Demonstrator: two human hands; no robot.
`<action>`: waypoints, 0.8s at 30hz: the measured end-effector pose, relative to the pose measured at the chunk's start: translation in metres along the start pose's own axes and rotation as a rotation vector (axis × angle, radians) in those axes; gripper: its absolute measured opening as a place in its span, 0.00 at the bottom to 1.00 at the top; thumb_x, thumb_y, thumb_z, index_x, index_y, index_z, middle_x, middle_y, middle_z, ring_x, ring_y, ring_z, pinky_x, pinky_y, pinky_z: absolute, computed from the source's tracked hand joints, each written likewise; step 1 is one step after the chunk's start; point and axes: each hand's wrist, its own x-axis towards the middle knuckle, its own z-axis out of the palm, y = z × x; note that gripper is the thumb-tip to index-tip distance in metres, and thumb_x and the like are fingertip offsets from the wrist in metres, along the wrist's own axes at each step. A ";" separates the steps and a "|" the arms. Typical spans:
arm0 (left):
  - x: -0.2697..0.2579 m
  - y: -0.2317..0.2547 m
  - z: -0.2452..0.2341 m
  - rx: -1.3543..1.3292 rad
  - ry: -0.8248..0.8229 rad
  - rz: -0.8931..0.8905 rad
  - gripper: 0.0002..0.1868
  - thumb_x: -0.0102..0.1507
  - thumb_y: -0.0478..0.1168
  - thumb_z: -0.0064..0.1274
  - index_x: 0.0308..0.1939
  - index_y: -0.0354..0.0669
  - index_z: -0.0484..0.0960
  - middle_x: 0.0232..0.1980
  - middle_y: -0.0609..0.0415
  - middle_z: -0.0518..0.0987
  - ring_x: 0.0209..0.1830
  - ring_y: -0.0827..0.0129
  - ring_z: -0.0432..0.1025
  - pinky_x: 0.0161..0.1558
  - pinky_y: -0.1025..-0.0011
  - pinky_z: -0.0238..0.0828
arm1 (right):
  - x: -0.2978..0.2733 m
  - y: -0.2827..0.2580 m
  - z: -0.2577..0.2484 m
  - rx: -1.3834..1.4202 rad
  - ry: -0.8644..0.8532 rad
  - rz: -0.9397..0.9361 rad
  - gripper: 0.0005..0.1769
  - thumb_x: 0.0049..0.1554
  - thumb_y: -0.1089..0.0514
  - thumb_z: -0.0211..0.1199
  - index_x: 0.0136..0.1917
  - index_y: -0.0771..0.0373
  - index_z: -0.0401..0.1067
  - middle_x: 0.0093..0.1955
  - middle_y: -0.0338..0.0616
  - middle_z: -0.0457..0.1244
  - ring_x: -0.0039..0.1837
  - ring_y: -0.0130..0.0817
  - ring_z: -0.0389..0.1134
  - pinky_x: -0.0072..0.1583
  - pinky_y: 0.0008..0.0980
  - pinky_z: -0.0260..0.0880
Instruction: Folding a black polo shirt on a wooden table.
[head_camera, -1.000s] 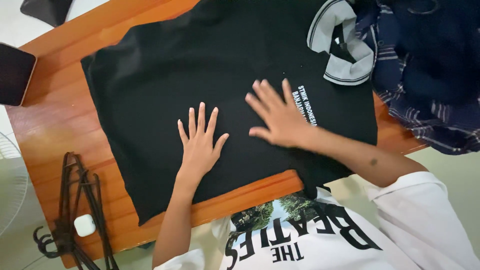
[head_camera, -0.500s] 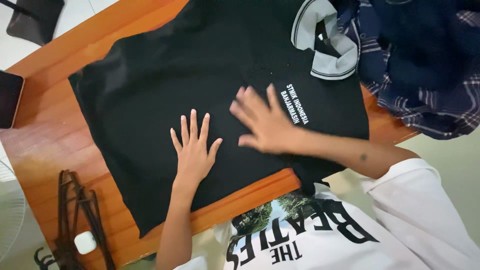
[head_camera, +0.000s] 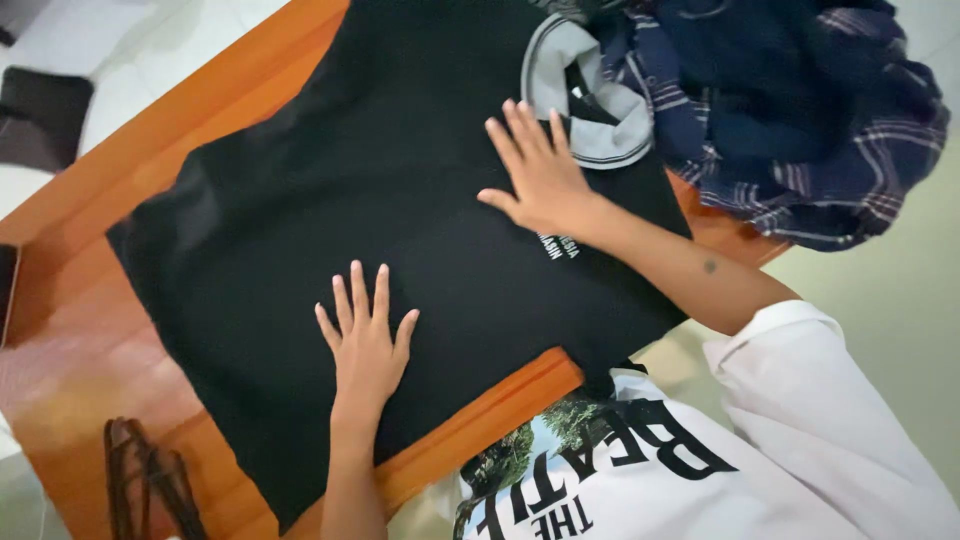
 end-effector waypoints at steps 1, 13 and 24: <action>0.000 0.001 -0.003 -0.002 -0.100 -0.046 0.38 0.71 0.63 0.33 0.83 0.57 0.47 0.85 0.44 0.42 0.83 0.43 0.36 0.73 0.32 0.29 | 0.000 -0.002 0.004 0.035 0.013 0.014 0.52 0.65 0.27 0.49 0.86 0.63 0.41 0.85 0.70 0.34 0.86 0.65 0.33 0.76 0.76 0.21; 0.001 0.002 -0.003 -0.005 -0.069 -0.058 0.37 0.71 0.63 0.34 0.82 0.59 0.48 0.85 0.46 0.43 0.83 0.44 0.37 0.73 0.32 0.30 | -0.046 -0.069 0.032 0.001 -0.095 -0.400 0.54 0.62 0.19 0.39 0.84 0.60 0.45 0.85 0.62 0.38 0.86 0.57 0.34 0.76 0.76 0.26; -0.002 -0.002 -0.005 -0.032 -0.080 -0.045 0.37 0.72 0.62 0.34 0.82 0.57 0.48 0.84 0.44 0.43 0.83 0.43 0.37 0.73 0.31 0.30 | -0.011 -0.039 -0.006 0.008 -0.022 -0.079 0.50 0.65 0.31 0.49 0.84 0.68 0.45 0.84 0.74 0.38 0.85 0.67 0.35 0.75 0.76 0.25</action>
